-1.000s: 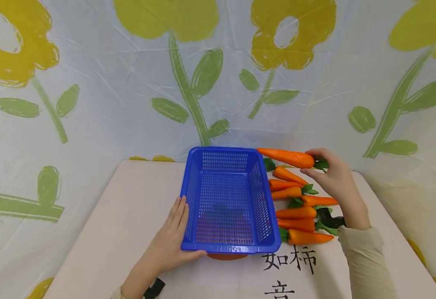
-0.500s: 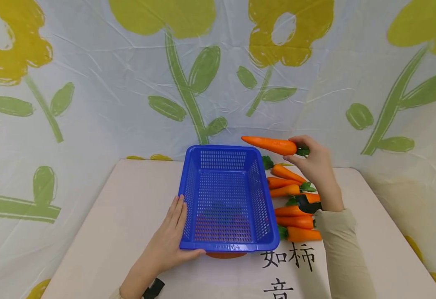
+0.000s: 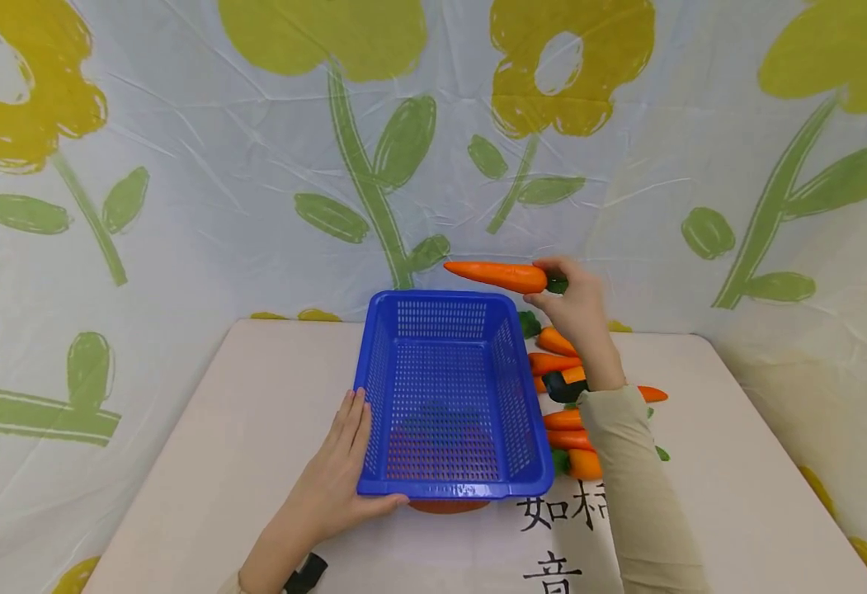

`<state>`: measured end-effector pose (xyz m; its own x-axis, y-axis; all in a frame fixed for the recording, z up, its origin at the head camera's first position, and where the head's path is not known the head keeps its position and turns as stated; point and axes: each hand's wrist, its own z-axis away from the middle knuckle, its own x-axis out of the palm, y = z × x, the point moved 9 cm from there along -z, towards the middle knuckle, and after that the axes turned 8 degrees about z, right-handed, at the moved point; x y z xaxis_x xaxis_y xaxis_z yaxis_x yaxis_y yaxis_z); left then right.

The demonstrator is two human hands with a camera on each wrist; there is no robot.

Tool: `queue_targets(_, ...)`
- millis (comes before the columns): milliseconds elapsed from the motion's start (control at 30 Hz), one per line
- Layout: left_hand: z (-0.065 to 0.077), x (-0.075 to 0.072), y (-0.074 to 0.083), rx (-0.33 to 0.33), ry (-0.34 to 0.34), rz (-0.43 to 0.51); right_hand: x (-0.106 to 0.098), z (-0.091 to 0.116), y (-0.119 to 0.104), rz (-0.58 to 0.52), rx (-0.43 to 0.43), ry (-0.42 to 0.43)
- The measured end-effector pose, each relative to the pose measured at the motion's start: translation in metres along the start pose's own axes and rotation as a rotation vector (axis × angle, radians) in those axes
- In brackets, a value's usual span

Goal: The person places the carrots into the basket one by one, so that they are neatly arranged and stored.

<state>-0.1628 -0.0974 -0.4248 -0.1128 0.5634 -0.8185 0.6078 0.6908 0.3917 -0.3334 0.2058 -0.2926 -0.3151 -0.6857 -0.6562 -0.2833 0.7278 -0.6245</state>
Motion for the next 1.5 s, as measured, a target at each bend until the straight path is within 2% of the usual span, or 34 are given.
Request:
queue_targets(167, 0.000, 0.000, 0.000, -0.004, -0.004, -0.014, 0.019, -0.006, -0.002, -0.019, 0.037, -0.005)
queue_targets(400, 0.002, 0.002, -0.002, -0.054, -0.044, -0.029, 0.052, -0.008, 0.004, -0.028, 0.138, -0.037)
queue_targets(733, 0.001, 0.003, -0.004, -0.065, -0.050, -0.031, 0.097, -0.009, 0.014, -0.026, 0.142, -0.094)
queue_targets(1000, 0.002, 0.005, -0.003, -0.101, -0.070, -0.029, 0.131, 0.004, 0.031, 0.069, 0.176, -0.196)
queue_targets(1200, 0.003, 0.005, -0.004, -0.114, -0.083, -0.028, 0.146, 0.004, 0.029, 0.222, 0.056, -0.181)
queue_targets(1300, 0.002, 0.004, -0.003, -0.099, -0.072, -0.028, 0.153, 0.005, 0.027, 0.276, 0.021, -0.195)
queue_targets(1500, 0.002, 0.001, 0.000, -0.043, -0.025, -0.046, 0.164, 0.009, 0.030, 0.380, 0.035, -0.270)
